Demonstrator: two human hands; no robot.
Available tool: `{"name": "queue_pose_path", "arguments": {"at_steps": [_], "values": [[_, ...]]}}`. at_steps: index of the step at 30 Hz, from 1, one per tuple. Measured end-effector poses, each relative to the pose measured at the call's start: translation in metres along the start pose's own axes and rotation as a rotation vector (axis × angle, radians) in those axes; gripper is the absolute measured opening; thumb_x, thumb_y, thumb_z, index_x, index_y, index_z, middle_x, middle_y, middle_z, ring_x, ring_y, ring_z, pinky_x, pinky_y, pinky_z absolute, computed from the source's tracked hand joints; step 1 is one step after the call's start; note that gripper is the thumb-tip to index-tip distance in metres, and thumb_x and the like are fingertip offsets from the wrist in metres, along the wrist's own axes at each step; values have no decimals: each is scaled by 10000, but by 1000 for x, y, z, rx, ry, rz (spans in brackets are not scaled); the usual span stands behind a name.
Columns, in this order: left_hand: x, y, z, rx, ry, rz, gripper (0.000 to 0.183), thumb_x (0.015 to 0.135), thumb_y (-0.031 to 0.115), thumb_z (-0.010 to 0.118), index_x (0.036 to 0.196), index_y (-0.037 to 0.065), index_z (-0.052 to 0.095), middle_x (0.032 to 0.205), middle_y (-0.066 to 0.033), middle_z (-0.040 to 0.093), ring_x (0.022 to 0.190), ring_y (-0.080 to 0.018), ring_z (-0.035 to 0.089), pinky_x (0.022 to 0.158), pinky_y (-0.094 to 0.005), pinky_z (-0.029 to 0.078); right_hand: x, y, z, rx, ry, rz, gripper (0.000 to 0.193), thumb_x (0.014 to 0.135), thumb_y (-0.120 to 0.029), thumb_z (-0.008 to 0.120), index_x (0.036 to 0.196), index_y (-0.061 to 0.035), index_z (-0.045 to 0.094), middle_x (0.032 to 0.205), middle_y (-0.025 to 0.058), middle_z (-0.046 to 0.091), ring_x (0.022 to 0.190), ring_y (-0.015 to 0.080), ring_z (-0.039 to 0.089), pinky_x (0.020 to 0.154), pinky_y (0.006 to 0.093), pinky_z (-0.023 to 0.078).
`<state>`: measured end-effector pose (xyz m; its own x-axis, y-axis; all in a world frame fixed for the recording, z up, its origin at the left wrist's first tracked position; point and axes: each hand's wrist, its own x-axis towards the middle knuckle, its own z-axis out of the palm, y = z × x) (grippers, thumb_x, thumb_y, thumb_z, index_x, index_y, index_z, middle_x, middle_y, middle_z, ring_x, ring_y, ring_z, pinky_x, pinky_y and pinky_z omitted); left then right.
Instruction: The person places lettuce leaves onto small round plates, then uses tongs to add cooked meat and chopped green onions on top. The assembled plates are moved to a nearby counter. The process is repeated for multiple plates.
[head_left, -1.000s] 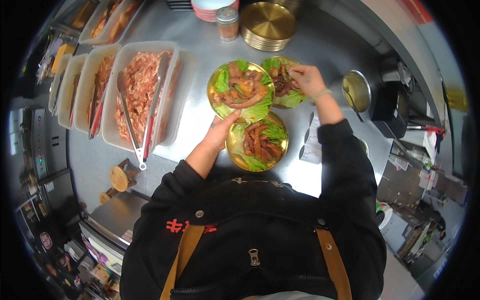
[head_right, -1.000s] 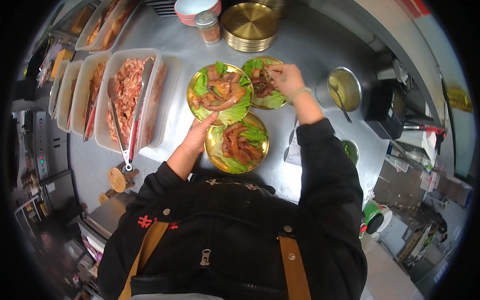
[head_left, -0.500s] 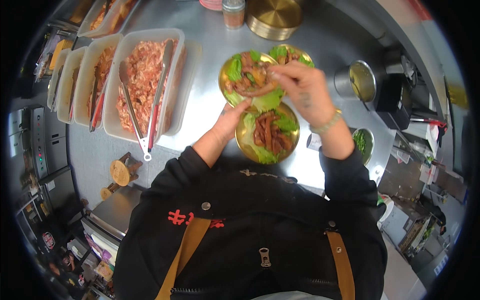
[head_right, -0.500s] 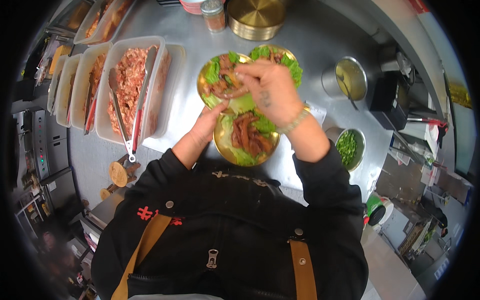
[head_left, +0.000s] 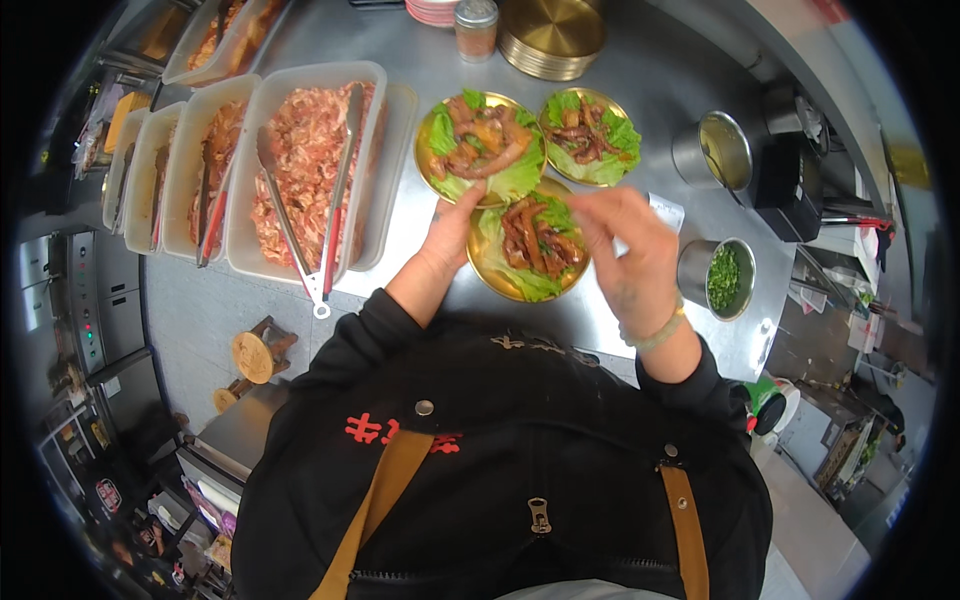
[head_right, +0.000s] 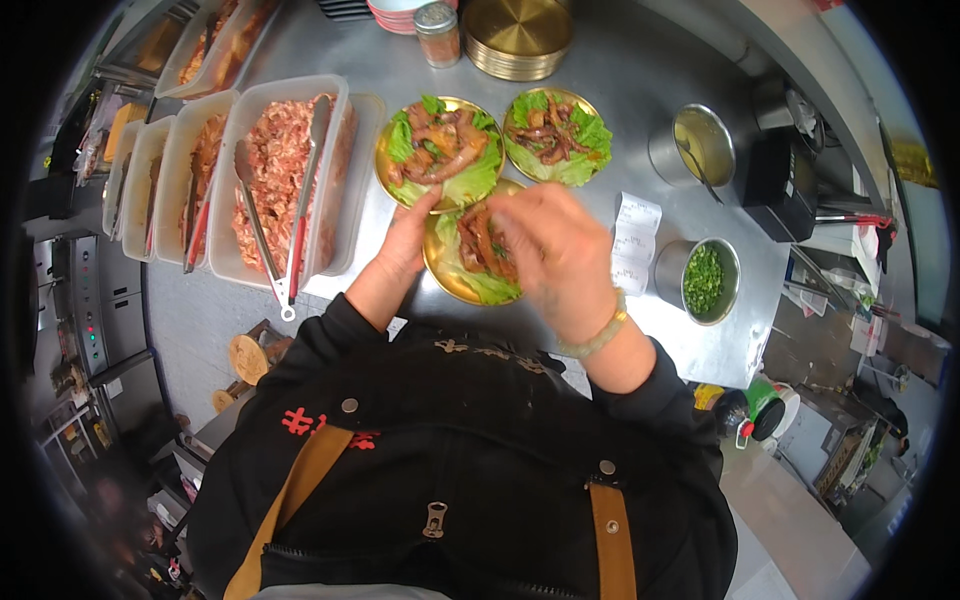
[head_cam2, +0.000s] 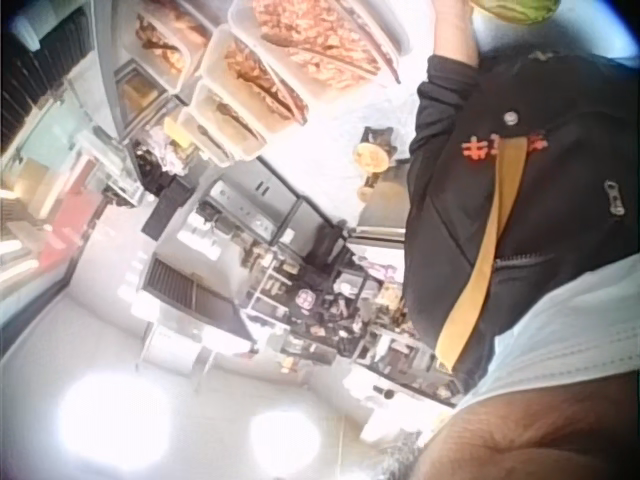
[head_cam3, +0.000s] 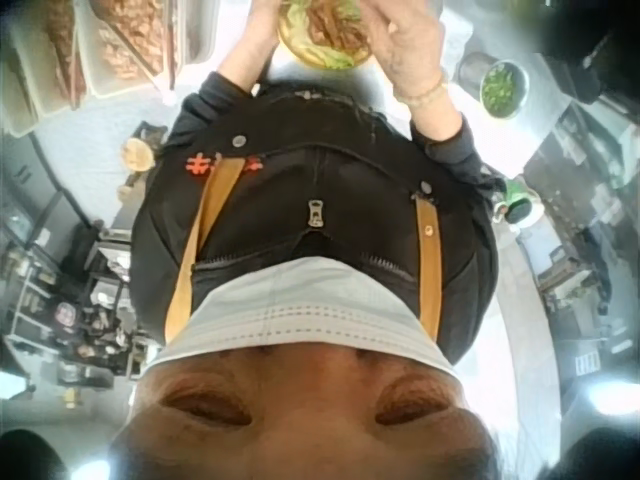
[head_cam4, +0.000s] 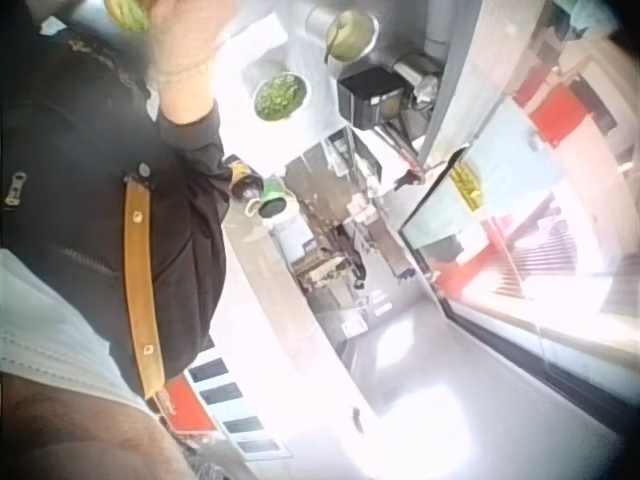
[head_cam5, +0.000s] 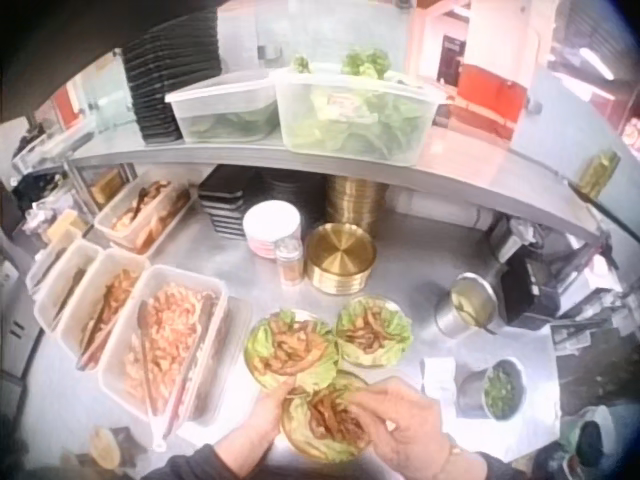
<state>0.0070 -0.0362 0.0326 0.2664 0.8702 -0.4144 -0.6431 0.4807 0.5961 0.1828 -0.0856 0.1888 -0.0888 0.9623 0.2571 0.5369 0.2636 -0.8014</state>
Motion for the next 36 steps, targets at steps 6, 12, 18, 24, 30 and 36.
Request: {"name": "queue_pose_path", "arguments": {"at_steps": [6,12,18,24,30,36], "values": [[-9,2,-2,84,-11,-32,401,889,105,558,1259,30,423,1171,-109,539,1038,-215,554,867,-341,485,27,22,33,-172,-50,-132,187,738,33,568,903,-31,624,809,129,583,757,302,594,657,370,486],[-9,1,-2,132,-38,-113,418,905,127,525,1299,67,400,1219,-91,516,1073,-219,543,900,-360,475,72,29,44,-386,-119,-304,195,777,2,589,951,-57,656,814,122,630,759,278,605,680,326,506],[4,-6,-9,113,1,-78,413,895,152,562,1278,63,434,1191,-86,546,1046,-212,561,871,-348,485,66,60,-6,-182,279,-169,166,774,-67,619,934,-64,661,849,111,648,811,268,606,708,351,501],[11,-9,7,143,-55,-138,419,886,135,579,1270,54,433,1190,-100,550,1046,-220,566,876,-343,486,42,116,-33,-561,320,-202,119,810,-143,587,887,-85,655,898,84,625,840,264,584,693,349,489],[18,-10,18,111,-71,-151,419,882,126,584,1267,48,438,1183,-97,558,1035,-213,574,876,-337,487,-98,149,-155,-742,310,580,121,791,-142,586,769,-44,654,748,184,618,710,370,592,630,425,476],[11,-6,11,113,-26,-143,399,885,147,584,1250,48,455,1160,-99,572,1023,-226,585,860,-358,501,-130,197,-146,-833,154,746,125,781,-186,627,818,-80,682,761,166,641,738,354,616,699,430,494]]}}
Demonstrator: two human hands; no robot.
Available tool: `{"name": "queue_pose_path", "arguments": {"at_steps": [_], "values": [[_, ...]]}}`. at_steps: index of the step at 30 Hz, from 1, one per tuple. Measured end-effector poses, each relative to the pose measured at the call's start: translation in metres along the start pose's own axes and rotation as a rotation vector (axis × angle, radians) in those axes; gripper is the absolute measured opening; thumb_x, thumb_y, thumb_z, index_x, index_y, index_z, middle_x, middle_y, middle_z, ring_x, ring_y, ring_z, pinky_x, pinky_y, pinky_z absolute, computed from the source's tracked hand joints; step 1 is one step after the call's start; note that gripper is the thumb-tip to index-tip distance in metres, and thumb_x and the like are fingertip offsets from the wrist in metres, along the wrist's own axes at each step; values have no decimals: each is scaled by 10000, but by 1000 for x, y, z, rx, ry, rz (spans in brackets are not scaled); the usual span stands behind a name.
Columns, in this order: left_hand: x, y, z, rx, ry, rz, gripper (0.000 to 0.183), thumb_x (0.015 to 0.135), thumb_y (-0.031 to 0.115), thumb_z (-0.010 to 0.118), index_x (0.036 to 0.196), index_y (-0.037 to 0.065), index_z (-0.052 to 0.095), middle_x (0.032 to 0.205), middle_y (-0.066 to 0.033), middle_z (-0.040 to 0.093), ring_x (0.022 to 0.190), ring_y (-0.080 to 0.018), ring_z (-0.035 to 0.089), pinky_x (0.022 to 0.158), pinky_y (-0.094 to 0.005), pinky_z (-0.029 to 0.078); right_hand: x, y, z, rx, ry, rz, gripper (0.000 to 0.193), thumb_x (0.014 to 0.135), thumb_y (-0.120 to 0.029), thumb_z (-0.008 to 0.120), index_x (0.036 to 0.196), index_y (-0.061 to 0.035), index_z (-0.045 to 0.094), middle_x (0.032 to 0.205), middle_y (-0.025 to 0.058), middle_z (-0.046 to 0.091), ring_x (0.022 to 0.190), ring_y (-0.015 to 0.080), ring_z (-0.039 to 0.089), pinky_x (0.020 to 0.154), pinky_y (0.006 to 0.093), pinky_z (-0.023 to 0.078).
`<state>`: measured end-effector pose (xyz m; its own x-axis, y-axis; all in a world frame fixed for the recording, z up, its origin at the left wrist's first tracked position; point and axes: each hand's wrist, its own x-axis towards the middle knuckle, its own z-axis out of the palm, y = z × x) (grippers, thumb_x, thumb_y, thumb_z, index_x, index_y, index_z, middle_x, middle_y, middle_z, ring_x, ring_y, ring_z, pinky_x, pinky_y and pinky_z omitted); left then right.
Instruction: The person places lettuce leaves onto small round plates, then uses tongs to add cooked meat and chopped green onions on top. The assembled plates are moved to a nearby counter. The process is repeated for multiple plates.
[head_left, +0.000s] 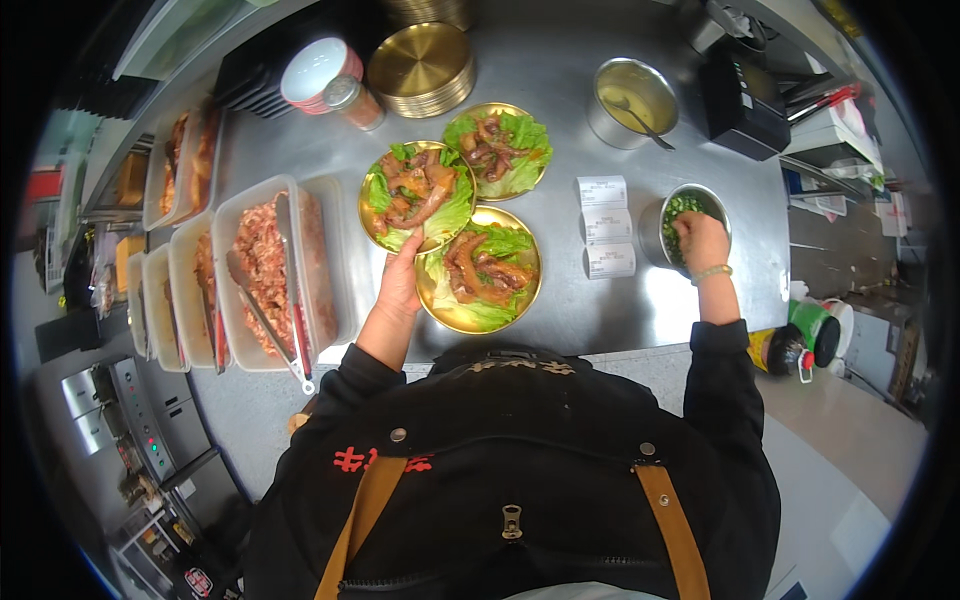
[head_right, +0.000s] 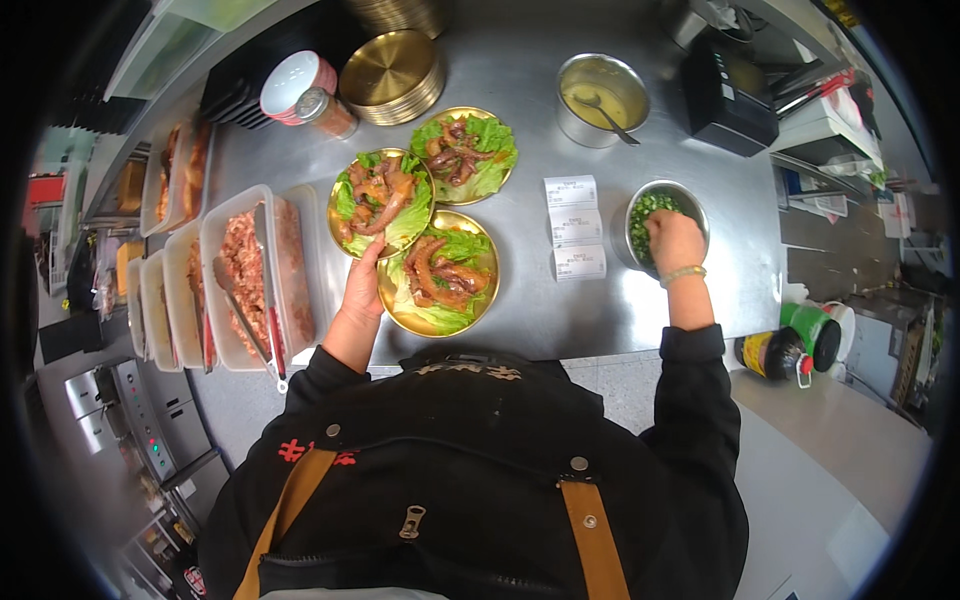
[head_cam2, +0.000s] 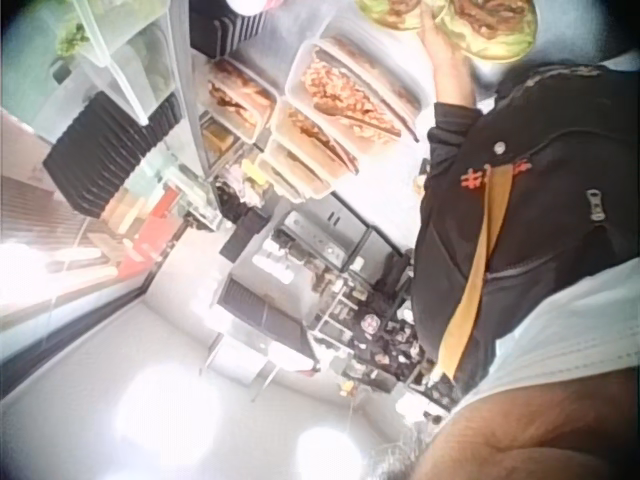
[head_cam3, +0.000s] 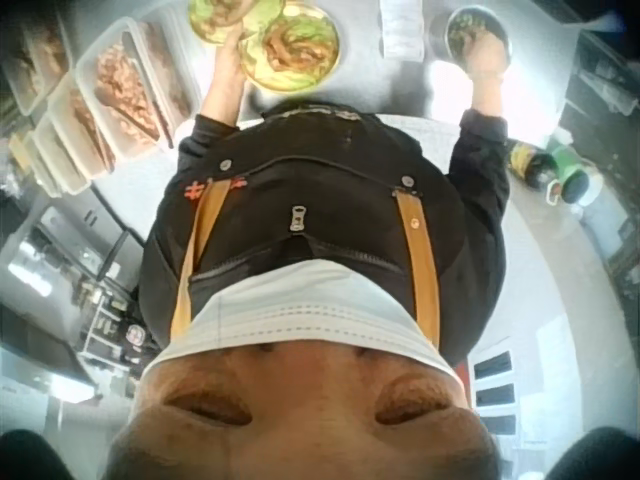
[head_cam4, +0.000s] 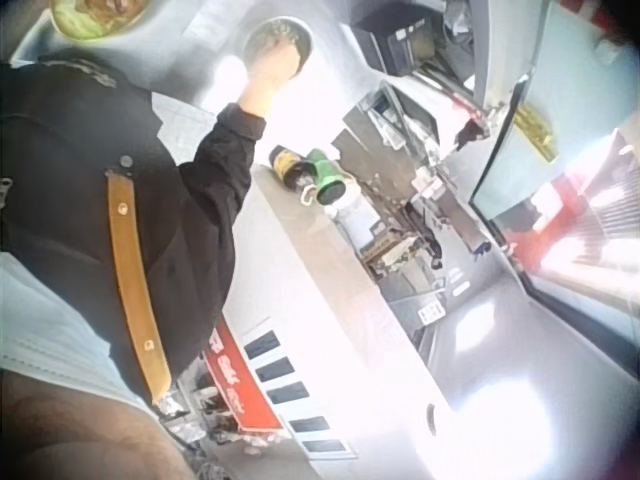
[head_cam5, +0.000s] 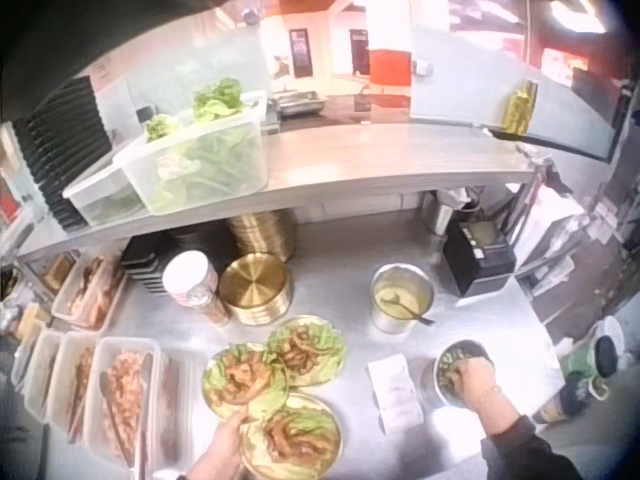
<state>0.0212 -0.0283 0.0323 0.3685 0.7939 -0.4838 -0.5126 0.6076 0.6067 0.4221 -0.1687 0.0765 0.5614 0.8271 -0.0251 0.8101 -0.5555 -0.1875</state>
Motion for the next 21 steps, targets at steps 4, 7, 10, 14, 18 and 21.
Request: {"name": "queue_pose_path", "arguments": {"at_steps": [4,7,10,14,18,21], "values": [[-14,3,-3,3,43,27,422,878,147,591,1264,56,448,1172,-104,565,1036,-234,578,873,-361,493,-5,2,-32,707,-68,203,109,807,-94,644,840,9,660,675,57,644,613,136,595,590,261,474],[-24,1,-2,18,31,63,443,888,152,573,1288,39,421,1213,-110,542,1081,-236,553,918,-361,466,-1,-36,-62,1089,-127,-164,132,829,-86,645,878,36,645,727,8,617,650,55,535,585,206,444],[-32,-2,2,-19,58,111,427,877,129,587,1266,38,436,1178,-110,559,1043,-235,574,885,-359,490,17,-118,-57,1172,-92,-369,118,841,-86,628,922,-1,643,793,10,621,703,74,559,634,212,448],[-45,-6,7,-33,103,129,432,883,126,577,1276,38,421,1183,-115,553,1048,-233,571,888,-364,488,55,-216,-1,851,115,-652,135,798,-89,645,922,-35,651,804,101,649,691,179,610,638,274,480],[-56,-11,4,-28,133,208,424,896,146,560,1283,46,419,1211,-105,539,1078,-230,553,909,-359,472,88,-200,40,773,-26,-449,159,799,-109,624,942,-43,646,845,137,645,743,286,623,682,350,497],[-61,-15,-5,-52,129,252,432,907,161,539,1296,31,404,1226,-118,533,1079,-240,554,920,-362,467,95,-173,70,722,99,-351,189,806,-119,608,971,-29,626,852,164,640,794,351,615,714,402,496]]}}
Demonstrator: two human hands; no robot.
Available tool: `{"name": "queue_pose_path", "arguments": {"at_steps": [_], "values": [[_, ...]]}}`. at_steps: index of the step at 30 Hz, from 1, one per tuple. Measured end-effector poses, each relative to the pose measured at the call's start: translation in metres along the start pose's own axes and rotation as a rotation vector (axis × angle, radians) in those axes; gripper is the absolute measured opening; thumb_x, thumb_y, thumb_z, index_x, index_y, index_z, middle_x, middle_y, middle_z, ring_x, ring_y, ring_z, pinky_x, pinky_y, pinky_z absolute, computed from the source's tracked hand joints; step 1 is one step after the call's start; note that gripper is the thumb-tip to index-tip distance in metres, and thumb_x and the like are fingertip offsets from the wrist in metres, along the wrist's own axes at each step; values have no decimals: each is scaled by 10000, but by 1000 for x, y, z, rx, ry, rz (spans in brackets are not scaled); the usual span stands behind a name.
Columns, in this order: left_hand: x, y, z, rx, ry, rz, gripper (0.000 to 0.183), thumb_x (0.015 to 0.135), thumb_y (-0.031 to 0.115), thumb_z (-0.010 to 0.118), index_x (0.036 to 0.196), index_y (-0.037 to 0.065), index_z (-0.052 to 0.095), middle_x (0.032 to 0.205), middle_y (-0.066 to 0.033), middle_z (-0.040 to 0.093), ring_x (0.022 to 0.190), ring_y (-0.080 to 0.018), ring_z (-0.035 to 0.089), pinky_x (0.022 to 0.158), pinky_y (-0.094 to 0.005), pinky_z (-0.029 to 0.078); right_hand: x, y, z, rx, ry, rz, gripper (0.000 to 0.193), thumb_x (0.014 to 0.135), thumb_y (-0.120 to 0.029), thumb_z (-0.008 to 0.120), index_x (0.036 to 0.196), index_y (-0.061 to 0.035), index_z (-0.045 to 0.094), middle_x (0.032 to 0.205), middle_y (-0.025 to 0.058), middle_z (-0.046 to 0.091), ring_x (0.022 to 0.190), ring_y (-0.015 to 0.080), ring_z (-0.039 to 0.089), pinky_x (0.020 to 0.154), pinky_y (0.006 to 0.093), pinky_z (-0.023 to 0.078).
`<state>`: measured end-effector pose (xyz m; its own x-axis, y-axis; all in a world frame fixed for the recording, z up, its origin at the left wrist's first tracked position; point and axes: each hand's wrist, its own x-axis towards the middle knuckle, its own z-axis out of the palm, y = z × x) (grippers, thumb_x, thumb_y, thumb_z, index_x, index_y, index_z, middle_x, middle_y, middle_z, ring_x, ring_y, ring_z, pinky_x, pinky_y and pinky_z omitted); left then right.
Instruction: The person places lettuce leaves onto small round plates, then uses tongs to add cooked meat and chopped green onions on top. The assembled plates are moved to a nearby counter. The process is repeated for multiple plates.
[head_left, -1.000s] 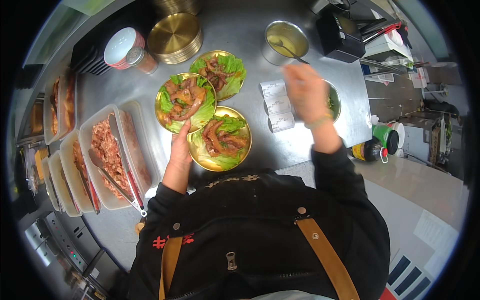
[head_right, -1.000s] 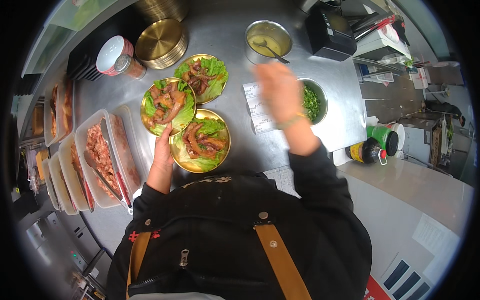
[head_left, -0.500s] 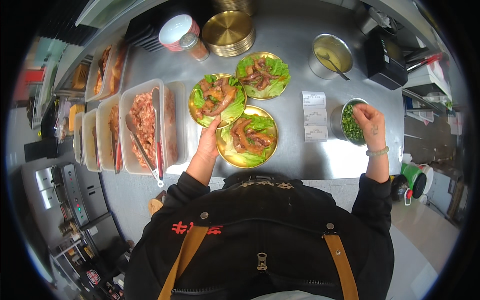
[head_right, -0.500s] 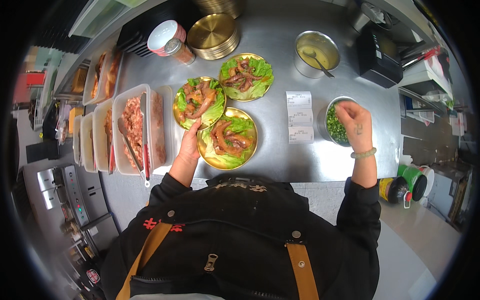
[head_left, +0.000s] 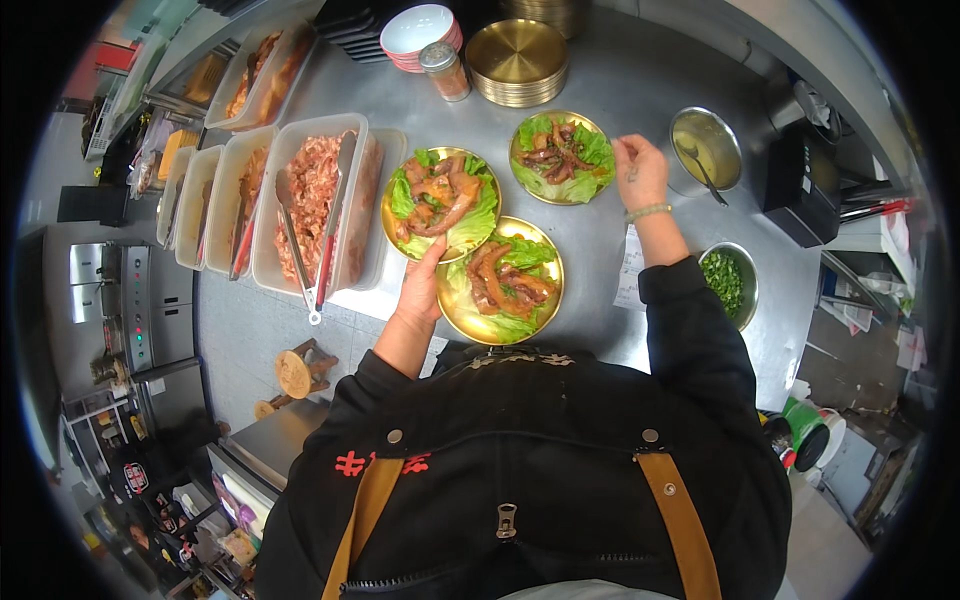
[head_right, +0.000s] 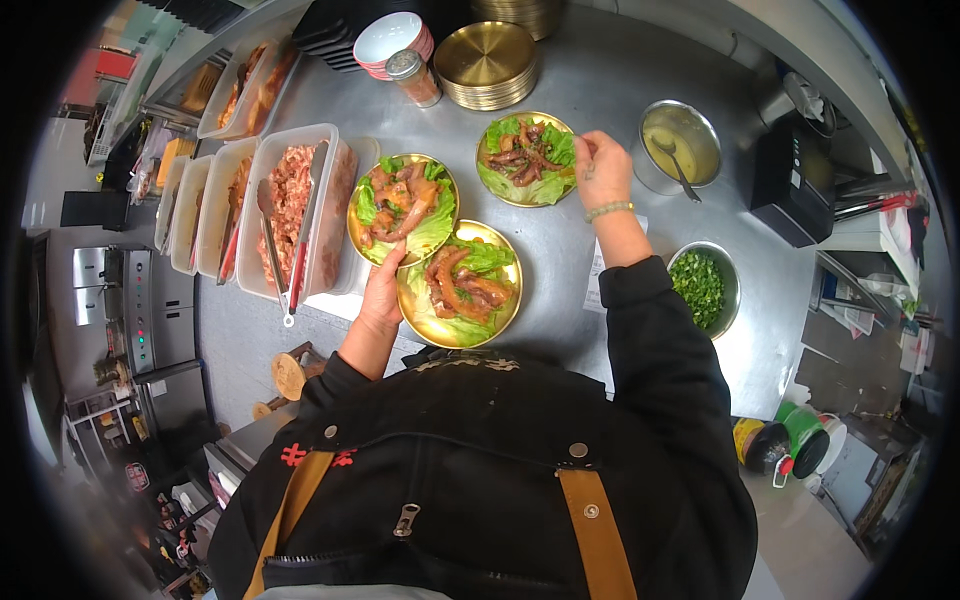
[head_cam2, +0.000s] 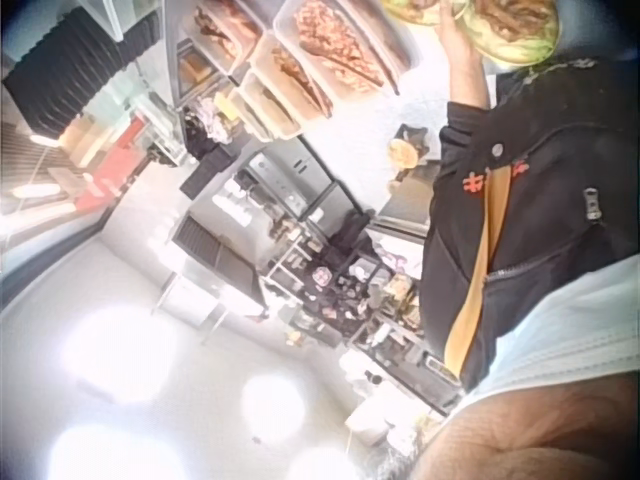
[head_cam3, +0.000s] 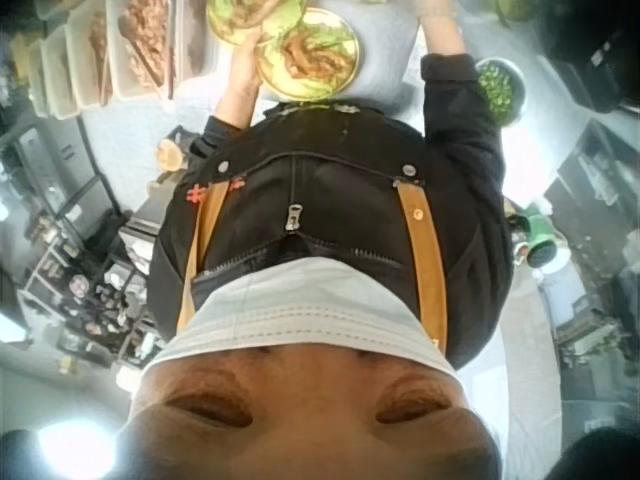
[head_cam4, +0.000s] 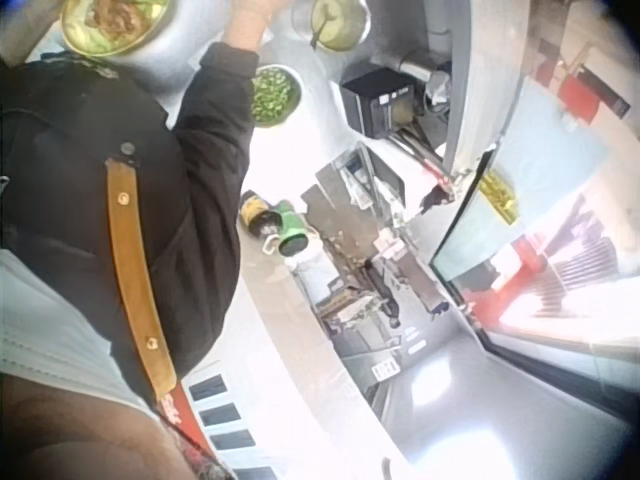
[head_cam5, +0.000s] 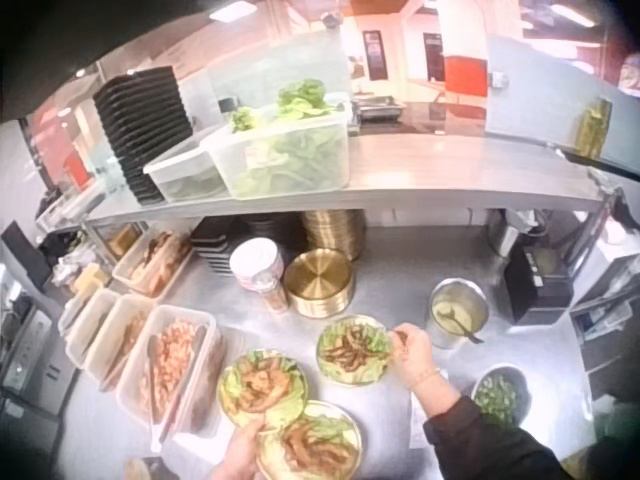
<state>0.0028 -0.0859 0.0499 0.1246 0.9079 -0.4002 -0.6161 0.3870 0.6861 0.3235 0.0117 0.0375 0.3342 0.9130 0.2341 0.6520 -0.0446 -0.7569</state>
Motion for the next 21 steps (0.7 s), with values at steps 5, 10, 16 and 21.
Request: {"name": "queue_pose_path", "arguments": {"at_steps": [5,10,16,21], "values": [[-3,4,-9,40,-4,-39,374,910,159,541,1243,13,453,1151,-114,573,1020,-225,582,874,-357,484,-10,41,35,-111,-101,168,218,766,-160,639,910,2,612,809,224,615,817,400,596,725,442,481],[-1,17,-13,66,-54,-3,448,912,138,517,1320,27,369,1243,-136,518,1100,-253,544,908,-380,473,-24,50,42,174,-315,462,186,797,-154,575,790,23,629,750,186,649,580,286,633,574,380,501],[17,31,-17,5,-140,50,445,900,146,552,1299,28,395,1180,-120,560,1036,-235,577,890,-362,484,-68,-4,-2,666,-109,690,169,856,-91,525,982,2,588,765,89,641,524,137,594,415,234,426],[30,37,-13,0,-163,-27,454,892,153,563,1298,39,394,1193,-118,545,1038,-239,577,874,-374,496,-66,-67,-114,774,-35,553,128,855,-112,544,945,-33,588,742,42,617,526,86,547,422,180,400]]}}
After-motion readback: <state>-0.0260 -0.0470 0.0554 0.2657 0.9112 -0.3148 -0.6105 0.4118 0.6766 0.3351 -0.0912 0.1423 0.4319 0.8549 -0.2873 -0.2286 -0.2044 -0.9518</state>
